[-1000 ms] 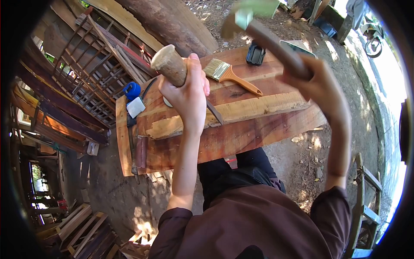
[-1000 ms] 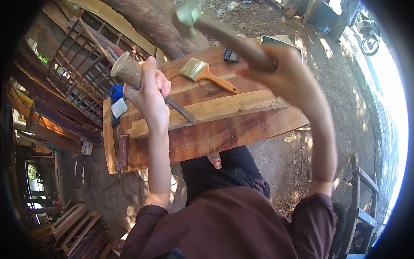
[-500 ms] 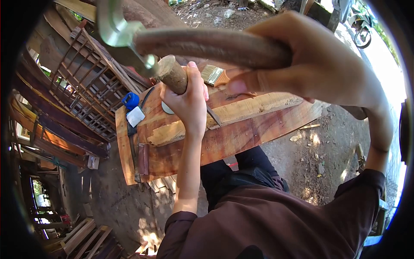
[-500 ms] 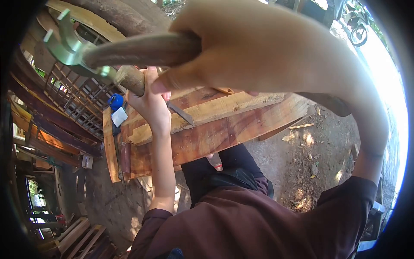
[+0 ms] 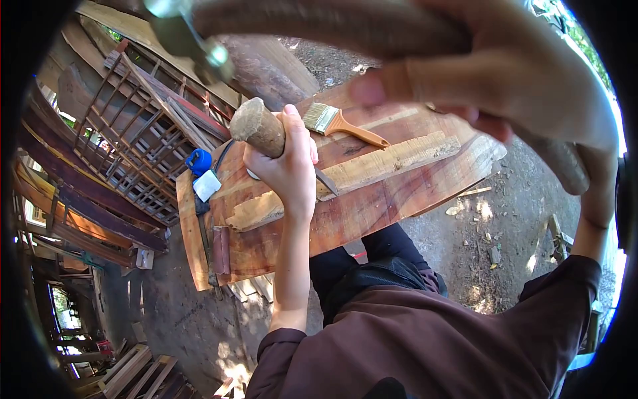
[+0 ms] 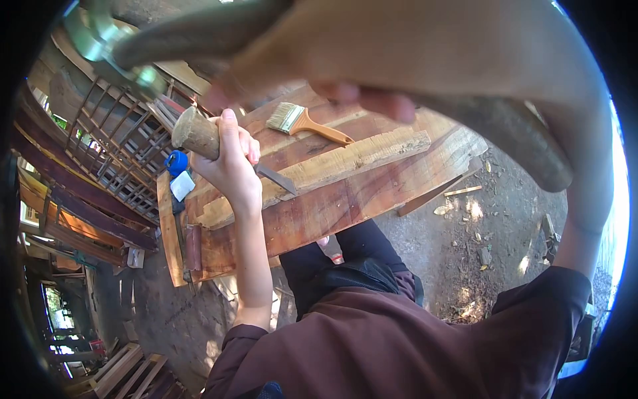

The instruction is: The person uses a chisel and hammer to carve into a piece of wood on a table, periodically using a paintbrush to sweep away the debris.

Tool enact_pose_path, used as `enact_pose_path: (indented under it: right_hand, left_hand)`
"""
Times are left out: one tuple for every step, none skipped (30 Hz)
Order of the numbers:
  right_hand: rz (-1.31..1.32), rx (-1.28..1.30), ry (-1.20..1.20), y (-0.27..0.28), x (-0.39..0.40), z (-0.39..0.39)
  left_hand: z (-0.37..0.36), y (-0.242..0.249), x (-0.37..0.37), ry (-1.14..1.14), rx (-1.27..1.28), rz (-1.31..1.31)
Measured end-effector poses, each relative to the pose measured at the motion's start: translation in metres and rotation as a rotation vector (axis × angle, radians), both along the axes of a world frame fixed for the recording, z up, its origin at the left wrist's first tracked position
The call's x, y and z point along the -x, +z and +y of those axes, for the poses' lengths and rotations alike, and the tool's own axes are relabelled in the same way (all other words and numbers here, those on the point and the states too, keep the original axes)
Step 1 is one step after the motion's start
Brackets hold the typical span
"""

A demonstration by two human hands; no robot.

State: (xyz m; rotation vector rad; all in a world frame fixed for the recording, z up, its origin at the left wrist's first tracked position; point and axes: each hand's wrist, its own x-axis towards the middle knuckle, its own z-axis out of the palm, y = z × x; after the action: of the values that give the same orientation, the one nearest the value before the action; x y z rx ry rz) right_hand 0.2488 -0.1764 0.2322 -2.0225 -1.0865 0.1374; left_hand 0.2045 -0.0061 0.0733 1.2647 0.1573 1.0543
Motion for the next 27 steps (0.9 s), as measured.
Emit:
enact_pose_path:
  right_hand:
    - [0.016, -0.018, -0.007, 0.0, 0.0, 0.0]
    - [0.032, -0.035, -0.013, 0.001, 0.0, 0.001]
    - [0.045, -0.052, -0.019, 0.001, 0.0, 0.001]
    - [0.059, -0.07, -0.024, 0.002, 0.0, 0.002]
    - [0.072, -0.089, -0.028, 0.002, 0.0, 0.003]
    - [0.066, -0.153, -0.126, -0.018, 0.007, 0.0]
    - [-0.309, 0.055, -0.02, -0.022, 0.0, -0.004]
    - [-0.21, 0.329, 0.016, -0.009, -0.002, 0.0]
    - [-0.109, 0.601, 0.054, 0.004, -0.001, 0.004]
    - [-0.11, 0.601, 0.056, 0.002, -0.001, 0.004]
    - [-0.138, 0.502, 0.055, -0.001, -0.002, 0.003]
    - [-0.165, 0.403, 0.054, -0.007, -0.003, 0.002]
    - [-0.192, 0.303, 0.053, -0.013, -0.005, 0.0]
    - [-0.218, 0.202, 0.05, -0.021, -0.007, -0.003]
    - [-0.244, 0.102, 0.046, -0.028, -0.008, -0.005]
    - [-0.271, 0.003, 0.042, -0.034, -0.01, -0.008]
    - [-0.295, -0.096, 0.037, -0.039, -0.01, -0.011]
    - [-0.32, -0.196, 0.033, -0.043, -0.009, -0.012]
    - [-0.344, -0.298, 0.029, -0.045, -0.008, -0.014]
    - [-0.355, -0.128, 0.064, -0.039, 0.002, -0.014]
    - [0.045, 0.453, 0.092, -0.002, 0.006, -0.008]
    - [0.018, 0.471, 0.085, 0.003, 0.008, -0.009]
    - [-0.008, 0.492, 0.078, 0.004, 0.008, -0.01]
    - [-0.005, 0.49, 0.076, -0.006, 0.006, -0.014]
    - [-0.136, 0.12, 0.112, -0.025, 0.001, -0.022]
    - [-0.265, -0.249, 0.144, -0.027, 0.005, -0.017]
    - [0.014, 0.044, -0.003, -0.005, 0.012, -0.025]
  left_hand:
    - [-0.001, 0.0, 0.0, 0.015, -0.013, 0.037]
    - [-0.002, 0.0, 0.0, 0.014, -0.012, 0.039]
    - [-0.002, 0.0, 0.0, 0.018, -0.023, 0.033]
    - [-0.002, -0.001, 0.0, 0.024, -0.036, 0.026]
    - [-0.001, -0.001, 0.0, 0.025, -0.036, 0.025]
    - [-0.001, -0.002, 0.0, 0.012, -0.029, -0.002]
    - [0.0, -0.003, 0.0, -0.001, -0.024, -0.028]
    - [-0.002, -0.001, 0.001, -0.001, -0.024, -0.026]
    - [-0.004, 0.002, 0.003, 0.029, -0.026, -0.014]
    - [-0.005, 0.003, 0.004, 0.06, -0.028, -0.001]
    - [-0.006, 0.003, 0.003, 0.062, -0.028, -0.001]
    - [-0.006, 0.001, 0.002, 0.051, -0.037, -0.009]
    - [-0.005, 0.0, 0.001, 0.04, -0.046, -0.018]
    - [-0.005, 0.0, 0.001, 0.041, -0.047, -0.017]
    - [-0.005, 0.0, 0.0, 0.021, -0.056, -0.016]
    - [-0.005, -0.001, 0.0, 0.001, -0.065, -0.016]
    - [-0.005, -0.002, -0.001, 0.0, -0.064, -0.016]
    - [-0.005, -0.002, -0.001, -0.001, -0.071, -0.026]
    - [-0.005, -0.002, -0.001, 0.0, -0.079, -0.037]
    - [-0.007, -0.001, -0.001, 0.0, -0.083, -0.038]
    - [-0.009, 0.0, -0.002, 0.021, -0.078, -0.046]
    - [-0.011, 0.002, -0.003, 0.042, -0.073, -0.056]
    - [-0.012, 0.003, -0.002, 0.04, -0.076, -0.057]
    - [-0.013, 0.004, -0.001, 0.08, -0.098, -0.052]
    - [-0.013, 0.004, 0.0, 0.119, -0.119, -0.048]
    - [-0.011, 0.002, 0.0, 0.065, -0.058, -0.015]
    - [-0.01, 0.001, 0.001, 0.061, -0.057, -0.012]
